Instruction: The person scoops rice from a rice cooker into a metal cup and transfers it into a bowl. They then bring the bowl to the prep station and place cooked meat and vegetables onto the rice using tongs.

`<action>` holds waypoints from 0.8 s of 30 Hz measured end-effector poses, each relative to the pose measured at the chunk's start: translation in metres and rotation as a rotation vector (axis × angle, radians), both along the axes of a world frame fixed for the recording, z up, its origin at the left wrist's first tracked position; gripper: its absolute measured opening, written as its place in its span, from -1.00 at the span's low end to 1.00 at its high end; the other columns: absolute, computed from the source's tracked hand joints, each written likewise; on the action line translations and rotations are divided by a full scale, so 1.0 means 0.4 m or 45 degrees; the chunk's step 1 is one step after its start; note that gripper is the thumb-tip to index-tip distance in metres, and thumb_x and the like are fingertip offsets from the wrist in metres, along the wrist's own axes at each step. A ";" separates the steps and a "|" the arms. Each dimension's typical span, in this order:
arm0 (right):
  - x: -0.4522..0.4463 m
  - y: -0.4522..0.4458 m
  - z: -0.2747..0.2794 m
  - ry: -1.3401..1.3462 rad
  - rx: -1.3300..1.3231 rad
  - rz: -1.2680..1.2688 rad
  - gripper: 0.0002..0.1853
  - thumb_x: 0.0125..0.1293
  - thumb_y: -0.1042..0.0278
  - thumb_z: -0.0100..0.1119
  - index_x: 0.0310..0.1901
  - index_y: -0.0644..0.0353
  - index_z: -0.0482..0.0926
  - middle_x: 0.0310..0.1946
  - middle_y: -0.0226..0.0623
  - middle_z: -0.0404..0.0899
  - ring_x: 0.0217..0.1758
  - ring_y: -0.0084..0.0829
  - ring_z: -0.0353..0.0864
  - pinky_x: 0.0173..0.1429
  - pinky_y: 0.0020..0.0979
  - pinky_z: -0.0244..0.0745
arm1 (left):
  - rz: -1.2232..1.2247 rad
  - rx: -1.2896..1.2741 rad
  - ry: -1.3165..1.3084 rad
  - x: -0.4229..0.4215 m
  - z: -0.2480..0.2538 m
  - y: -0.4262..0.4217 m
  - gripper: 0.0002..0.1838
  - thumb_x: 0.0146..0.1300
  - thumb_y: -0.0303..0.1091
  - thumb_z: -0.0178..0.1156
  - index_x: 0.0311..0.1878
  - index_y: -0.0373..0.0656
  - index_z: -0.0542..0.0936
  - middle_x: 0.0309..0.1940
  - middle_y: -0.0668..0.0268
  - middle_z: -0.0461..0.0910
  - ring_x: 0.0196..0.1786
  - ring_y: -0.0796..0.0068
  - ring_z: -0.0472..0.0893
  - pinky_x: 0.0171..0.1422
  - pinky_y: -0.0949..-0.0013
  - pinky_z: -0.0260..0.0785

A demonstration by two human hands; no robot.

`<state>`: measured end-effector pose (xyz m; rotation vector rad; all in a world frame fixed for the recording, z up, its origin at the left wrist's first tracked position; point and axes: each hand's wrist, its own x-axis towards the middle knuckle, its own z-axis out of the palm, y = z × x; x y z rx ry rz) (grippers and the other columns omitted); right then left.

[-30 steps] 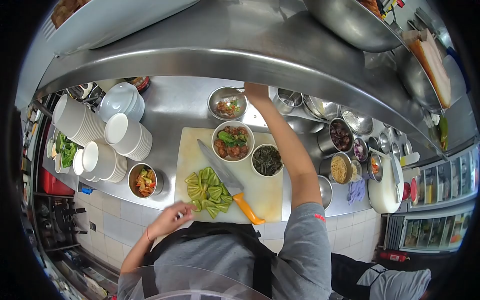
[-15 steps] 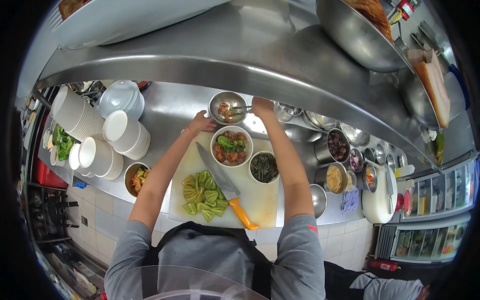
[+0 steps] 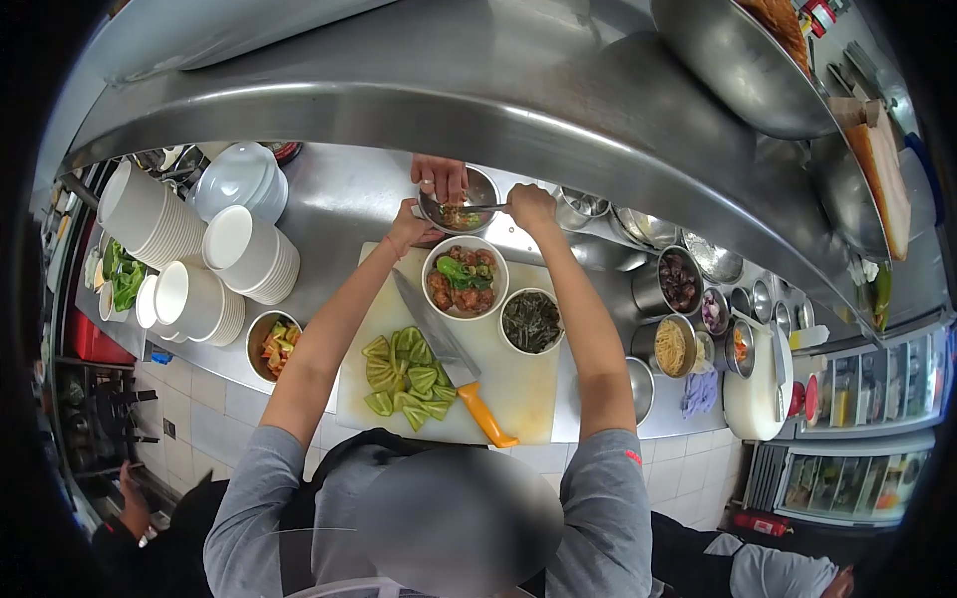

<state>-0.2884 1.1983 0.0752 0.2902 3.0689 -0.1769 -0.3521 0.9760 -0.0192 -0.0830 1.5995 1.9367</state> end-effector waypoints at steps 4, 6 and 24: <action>0.058 -0.001 0.096 0.118 0.068 0.093 -0.79 0.09 0.12 0.23 -0.35 0.05 0.66 -0.39 -0.25 0.63 -0.27 -0.21 0.61 -0.19 -0.24 0.47 | -0.022 0.016 -0.017 0.001 -0.006 -0.016 -0.23 0.14 -0.62 0.10 0.32 -0.15 -0.13 -0.02 -0.05 0.41 -0.27 0.20 0.64 -0.19 0.27 0.60; 0.112 0.007 0.142 0.267 -0.005 0.139 -0.78 0.06 0.10 0.26 -0.38 0.05 0.66 -0.38 -0.26 0.62 -0.26 -0.20 0.60 -0.18 -0.21 0.47 | -0.015 0.014 -0.018 0.002 -0.011 -0.025 -0.22 0.16 -0.63 0.06 0.34 -0.19 -0.17 -0.01 -0.08 0.41 -0.24 0.18 0.64 -0.16 0.25 0.59; 0.457 -0.074 0.283 0.319 -0.438 -0.068 -0.62 0.07 0.09 0.28 -0.13 0.15 0.61 -0.25 -0.13 0.62 -0.19 -0.10 0.59 -0.08 -0.25 0.45 | 0.095 0.135 -0.136 -0.007 -0.016 0.029 -0.46 0.16 -0.62 0.00 0.17 -0.18 0.05 -0.04 -0.04 0.41 -0.20 0.11 0.62 -0.19 0.21 0.63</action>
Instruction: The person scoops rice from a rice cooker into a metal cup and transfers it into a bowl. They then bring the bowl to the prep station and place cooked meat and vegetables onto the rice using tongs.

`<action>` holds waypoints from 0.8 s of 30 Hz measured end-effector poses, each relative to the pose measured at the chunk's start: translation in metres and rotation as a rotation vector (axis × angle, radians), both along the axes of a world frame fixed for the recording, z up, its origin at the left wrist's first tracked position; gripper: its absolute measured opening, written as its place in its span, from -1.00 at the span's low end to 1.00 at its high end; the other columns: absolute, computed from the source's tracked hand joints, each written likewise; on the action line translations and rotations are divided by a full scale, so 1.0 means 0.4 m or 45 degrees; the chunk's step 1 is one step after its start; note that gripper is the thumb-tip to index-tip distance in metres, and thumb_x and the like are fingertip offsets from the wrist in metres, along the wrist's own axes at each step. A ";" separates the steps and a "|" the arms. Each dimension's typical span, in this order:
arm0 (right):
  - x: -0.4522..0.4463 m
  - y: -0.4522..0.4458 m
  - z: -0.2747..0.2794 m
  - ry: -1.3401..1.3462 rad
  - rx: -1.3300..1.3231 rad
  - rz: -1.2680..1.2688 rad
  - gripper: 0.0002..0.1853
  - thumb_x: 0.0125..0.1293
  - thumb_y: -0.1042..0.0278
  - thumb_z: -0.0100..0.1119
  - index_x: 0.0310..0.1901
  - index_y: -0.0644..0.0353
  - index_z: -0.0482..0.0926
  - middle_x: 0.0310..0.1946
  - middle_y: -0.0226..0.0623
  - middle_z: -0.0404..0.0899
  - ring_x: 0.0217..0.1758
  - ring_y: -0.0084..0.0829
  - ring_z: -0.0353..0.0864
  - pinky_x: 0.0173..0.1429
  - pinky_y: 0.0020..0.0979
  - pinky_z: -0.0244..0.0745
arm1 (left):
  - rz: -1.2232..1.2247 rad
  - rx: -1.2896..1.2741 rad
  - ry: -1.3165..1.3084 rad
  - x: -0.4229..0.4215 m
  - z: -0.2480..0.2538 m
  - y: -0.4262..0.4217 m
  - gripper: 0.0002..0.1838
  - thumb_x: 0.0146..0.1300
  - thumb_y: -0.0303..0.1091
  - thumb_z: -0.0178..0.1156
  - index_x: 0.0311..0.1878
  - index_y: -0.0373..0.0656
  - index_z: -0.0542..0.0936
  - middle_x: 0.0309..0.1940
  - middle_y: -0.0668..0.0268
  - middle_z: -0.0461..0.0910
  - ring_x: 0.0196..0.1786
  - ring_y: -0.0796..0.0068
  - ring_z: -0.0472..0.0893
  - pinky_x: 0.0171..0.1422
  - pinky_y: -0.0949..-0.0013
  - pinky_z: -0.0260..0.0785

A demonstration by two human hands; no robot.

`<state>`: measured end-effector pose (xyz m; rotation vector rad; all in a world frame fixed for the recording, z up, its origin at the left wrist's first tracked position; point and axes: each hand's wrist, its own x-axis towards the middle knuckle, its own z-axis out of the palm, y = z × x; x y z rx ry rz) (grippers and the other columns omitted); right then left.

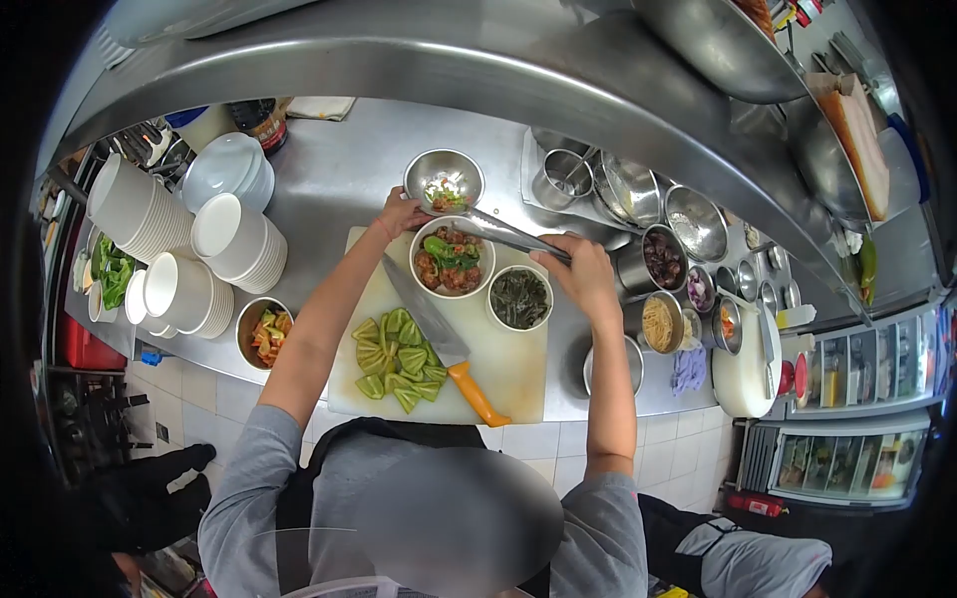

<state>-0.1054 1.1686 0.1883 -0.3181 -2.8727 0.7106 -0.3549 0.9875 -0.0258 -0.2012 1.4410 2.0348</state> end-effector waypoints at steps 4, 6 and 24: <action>-0.059 0.007 -0.028 0.103 -0.025 -0.052 -0.61 0.09 0.09 0.27 -0.09 0.11 0.59 -0.23 -0.12 0.62 -0.16 -0.08 0.59 -0.06 -0.22 0.45 | 0.130 -0.018 0.091 -0.015 -0.050 0.018 -0.44 0.13 -0.66 -0.04 0.18 -0.12 0.04 -0.06 -0.02 0.38 -0.22 0.12 0.61 -0.23 0.19 0.65; -0.117 -0.006 -0.046 0.167 0.112 -0.039 -0.63 0.07 0.14 0.29 -0.10 0.09 0.59 -0.26 -0.15 0.62 -0.18 -0.10 0.59 -0.10 -0.20 0.45 | 0.223 -0.016 0.149 -0.022 -0.048 0.015 -0.46 0.13 -0.66 -0.05 0.18 -0.12 0.07 -0.10 0.00 0.37 -0.30 0.17 0.61 -0.28 0.21 0.65; -0.195 -0.195 0.018 0.354 0.334 0.311 -0.82 0.02 0.33 0.28 -0.30 0.12 0.64 -0.38 -0.30 0.58 -0.24 -0.21 0.55 -0.18 -0.24 0.46 | 0.168 -0.129 0.730 0.185 0.323 -0.282 -0.55 0.15 -0.58 -0.02 0.14 -0.26 0.21 -0.04 0.07 0.31 -0.36 0.26 0.64 -0.36 0.35 0.64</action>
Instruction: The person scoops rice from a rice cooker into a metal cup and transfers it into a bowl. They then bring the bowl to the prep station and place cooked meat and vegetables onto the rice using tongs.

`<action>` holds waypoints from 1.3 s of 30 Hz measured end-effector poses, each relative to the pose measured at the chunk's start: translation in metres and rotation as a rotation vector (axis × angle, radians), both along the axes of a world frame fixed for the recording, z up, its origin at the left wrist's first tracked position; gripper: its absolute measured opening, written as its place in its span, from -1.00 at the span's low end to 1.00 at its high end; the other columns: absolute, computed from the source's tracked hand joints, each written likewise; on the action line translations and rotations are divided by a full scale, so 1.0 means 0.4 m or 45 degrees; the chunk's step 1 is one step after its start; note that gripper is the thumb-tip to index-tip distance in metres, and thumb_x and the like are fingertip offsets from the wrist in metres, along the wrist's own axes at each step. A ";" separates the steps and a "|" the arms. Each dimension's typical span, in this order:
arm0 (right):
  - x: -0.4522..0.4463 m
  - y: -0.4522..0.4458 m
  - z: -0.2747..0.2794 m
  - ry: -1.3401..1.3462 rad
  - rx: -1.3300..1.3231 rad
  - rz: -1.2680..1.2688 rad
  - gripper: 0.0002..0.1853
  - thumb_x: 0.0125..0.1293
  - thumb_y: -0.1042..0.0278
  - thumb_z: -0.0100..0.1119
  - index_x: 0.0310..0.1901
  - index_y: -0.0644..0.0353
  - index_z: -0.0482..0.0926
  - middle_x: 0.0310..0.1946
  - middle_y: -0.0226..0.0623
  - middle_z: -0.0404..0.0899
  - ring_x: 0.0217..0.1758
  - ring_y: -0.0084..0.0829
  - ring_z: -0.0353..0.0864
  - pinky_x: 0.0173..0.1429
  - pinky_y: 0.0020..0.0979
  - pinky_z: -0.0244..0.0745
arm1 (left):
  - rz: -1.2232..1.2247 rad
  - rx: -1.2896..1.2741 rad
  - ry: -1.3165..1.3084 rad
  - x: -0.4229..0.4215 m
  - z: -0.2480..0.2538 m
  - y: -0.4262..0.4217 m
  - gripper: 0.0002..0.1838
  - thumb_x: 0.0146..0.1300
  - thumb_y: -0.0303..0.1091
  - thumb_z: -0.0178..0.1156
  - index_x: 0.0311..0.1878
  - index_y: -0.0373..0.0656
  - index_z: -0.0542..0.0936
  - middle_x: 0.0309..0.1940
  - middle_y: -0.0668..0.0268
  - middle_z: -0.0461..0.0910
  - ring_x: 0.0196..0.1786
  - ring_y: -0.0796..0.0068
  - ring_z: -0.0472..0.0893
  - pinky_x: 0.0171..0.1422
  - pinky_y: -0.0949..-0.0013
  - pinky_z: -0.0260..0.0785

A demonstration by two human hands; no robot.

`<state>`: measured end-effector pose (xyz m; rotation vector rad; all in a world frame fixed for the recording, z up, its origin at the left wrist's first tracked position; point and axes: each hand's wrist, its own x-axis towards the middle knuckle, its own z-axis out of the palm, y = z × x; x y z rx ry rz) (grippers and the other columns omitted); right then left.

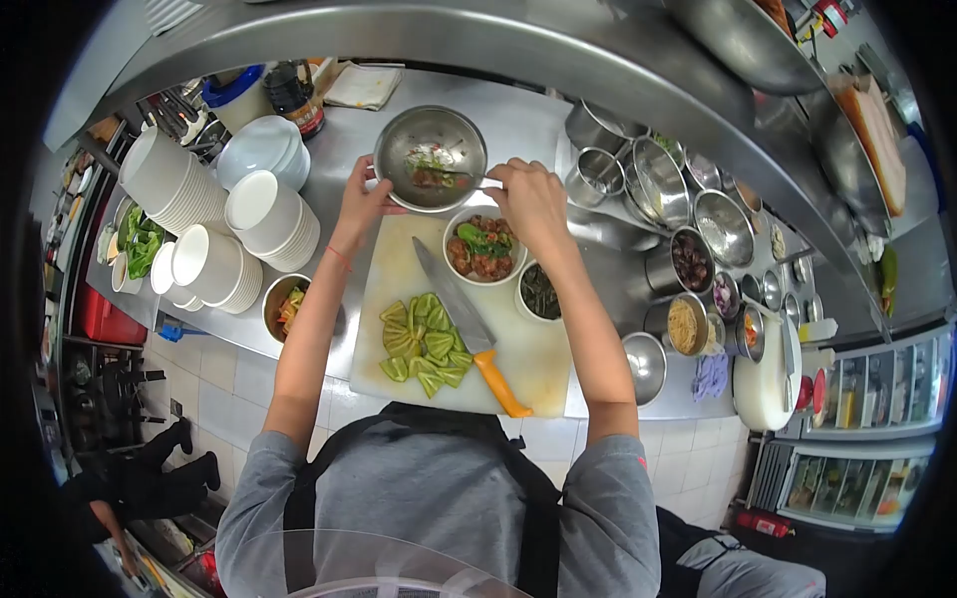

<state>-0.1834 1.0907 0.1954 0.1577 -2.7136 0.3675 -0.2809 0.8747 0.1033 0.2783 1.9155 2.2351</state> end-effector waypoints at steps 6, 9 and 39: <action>0.140 0.058 0.060 -0.082 0.045 -0.127 -0.81 0.02 0.36 0.29 -0.28 0.16 0.62 -0.37 -0.26 0.59 -0.26 -0.21 0.58 -0.21 -0.26 0.44 | 0.106 0.063 -0.037 0.014 -0.054 -0.033 -0.55 0.16 -0.57 -0.01 0.13 -0.31 0.18 0.00 -0.01 0.28 -0.34 0.22 0.64 -0.36 0.36 0.64; 0.182 0.072 0.044 -0.097 0.292 -0.218 -0.80 -0.01 0.36 0.30 -0.30 0.15 0.63 -0.35 -0.26 0.59 -0.22 -0.18 0.57 -0.17 -0.24 0.45 | 0.145 0.050 -0.053 0.024 -0.072 -0.052 -0.56 0.16 -0.57 -0.02 0.13 -0.32 0.19 0.01 -0.01 0.28 -0.35 0.24 0.64 -0.36 0.37 0.64; -0.016 0.020 -0.036 0.030 0.003 -0.177 -0.81 0.03 0.30 0.30 -0.29 0.11 0.63 -0.31 -0.27 0.59 -0.19 -0.19 0.56 -0.12 -0.18 0.44 | 0.054 -0.041 0.202 0.088 0.004 0.005 -0.55 0.10 -0.61 -0.02 0.12 -0.33 0.24 0.06 0.06 0.31 -0.32 0.28 0.65 -0.40 0.43 0.63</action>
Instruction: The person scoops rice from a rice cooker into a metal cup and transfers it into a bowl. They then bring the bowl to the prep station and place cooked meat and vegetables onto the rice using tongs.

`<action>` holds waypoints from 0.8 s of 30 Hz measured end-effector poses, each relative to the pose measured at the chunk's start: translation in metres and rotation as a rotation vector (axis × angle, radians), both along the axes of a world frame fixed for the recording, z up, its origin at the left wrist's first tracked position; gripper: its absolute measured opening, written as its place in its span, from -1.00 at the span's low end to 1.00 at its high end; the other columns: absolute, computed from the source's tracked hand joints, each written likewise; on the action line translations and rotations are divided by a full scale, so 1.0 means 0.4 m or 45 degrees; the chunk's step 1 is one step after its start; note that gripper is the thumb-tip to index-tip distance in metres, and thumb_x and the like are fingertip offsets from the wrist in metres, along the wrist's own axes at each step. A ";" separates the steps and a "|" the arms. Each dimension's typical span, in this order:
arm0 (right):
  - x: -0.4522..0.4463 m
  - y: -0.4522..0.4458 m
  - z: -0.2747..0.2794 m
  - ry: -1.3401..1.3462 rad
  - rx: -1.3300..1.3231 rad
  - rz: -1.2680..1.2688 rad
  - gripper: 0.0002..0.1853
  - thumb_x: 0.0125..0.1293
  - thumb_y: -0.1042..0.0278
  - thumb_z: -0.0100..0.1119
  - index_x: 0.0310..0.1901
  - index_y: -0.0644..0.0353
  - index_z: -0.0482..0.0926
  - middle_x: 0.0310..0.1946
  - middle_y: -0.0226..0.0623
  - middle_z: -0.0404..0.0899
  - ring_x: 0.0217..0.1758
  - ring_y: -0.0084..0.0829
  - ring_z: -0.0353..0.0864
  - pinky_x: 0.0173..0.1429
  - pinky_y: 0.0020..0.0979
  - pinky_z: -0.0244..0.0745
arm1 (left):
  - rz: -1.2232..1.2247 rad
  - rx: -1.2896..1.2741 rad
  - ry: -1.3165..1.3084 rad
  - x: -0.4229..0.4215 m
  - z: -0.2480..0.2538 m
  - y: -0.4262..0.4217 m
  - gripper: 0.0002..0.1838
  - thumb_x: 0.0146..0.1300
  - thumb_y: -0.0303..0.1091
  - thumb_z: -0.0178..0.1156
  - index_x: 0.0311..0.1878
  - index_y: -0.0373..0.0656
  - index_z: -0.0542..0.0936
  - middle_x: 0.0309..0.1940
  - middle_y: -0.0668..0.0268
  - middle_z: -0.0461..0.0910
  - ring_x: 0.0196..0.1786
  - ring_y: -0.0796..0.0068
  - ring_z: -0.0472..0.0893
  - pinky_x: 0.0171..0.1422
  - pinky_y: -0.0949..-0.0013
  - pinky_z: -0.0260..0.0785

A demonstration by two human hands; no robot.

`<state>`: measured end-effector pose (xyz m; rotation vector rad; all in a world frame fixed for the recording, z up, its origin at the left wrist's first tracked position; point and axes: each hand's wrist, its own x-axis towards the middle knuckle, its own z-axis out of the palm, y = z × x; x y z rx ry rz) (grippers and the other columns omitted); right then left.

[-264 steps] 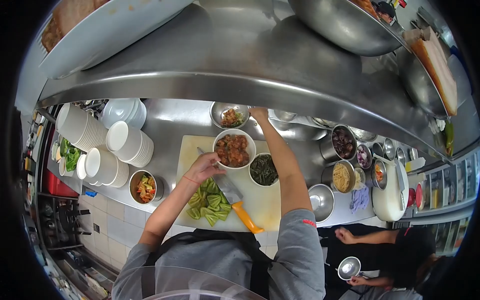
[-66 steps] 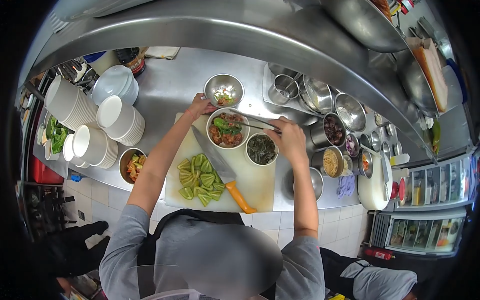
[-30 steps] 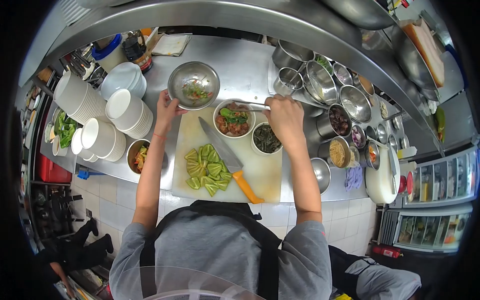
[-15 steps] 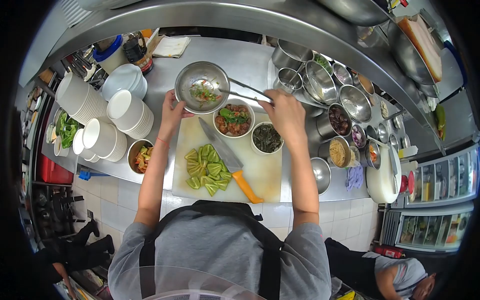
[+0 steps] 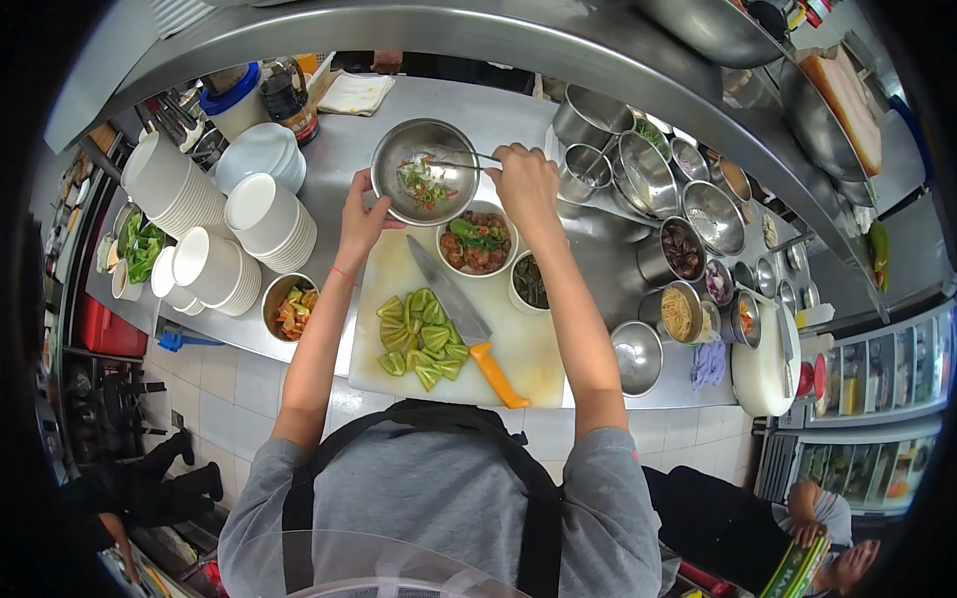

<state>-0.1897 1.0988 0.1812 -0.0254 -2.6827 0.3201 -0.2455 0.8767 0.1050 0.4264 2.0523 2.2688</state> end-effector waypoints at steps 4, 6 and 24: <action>-0.009 -0.003 -0.006 -0.137 0.000 0.075 -0.84 0.03 0.30 0.30 -0.34 0.12 0.65 -0.34 -0.26 0.60 -0.23 -0.17 0.57 -0.15 -0.18 0.45 | 0.010 -0.019 0.054 -0.013 0.011 0.006 -0.54 0.10 -0.60 -0.02 0.12 -0.31 0.25 0.03 0.07 0.31 -0.34 0.30 0.64 -0.41 0.44 0.62; -0.004 0.006 0.001 -0.141 -0.088 0.074 -0.85 0.03 0.29 0.30 -0.35 0.12 0.65 -0.34 -0.25 0.61 -0.24 -0.17 0.57 -0.16 -0.18 0.46 | 0.010 -0.047 0.062 -0.017 0.012 0.006 -0.54 0.09 -0.60 -0.02 0.12 -0.30 0.26 0.02 0.07 0.31 -0.35 0.31 0.64 -0.42 0.45 0.62; 0.073 0.025 0.008 -0.241 -0.077 -0.158 -0.82 0.05 0.24 0.28 -0.35 0.13 0.65 -0.42 -0.15 0.62 -0.32 -0.10 0.62 -0.22 -0.15 0.48 | -0.016 -0.024 0.060 -0.023 -0.001 0.063 -0.52 0.07 -0.63 -0.02 0.12 -0.31 0.25 0.05 0.07 0.30 -0.29 0.25 0.64 -0.44 0.43 0.63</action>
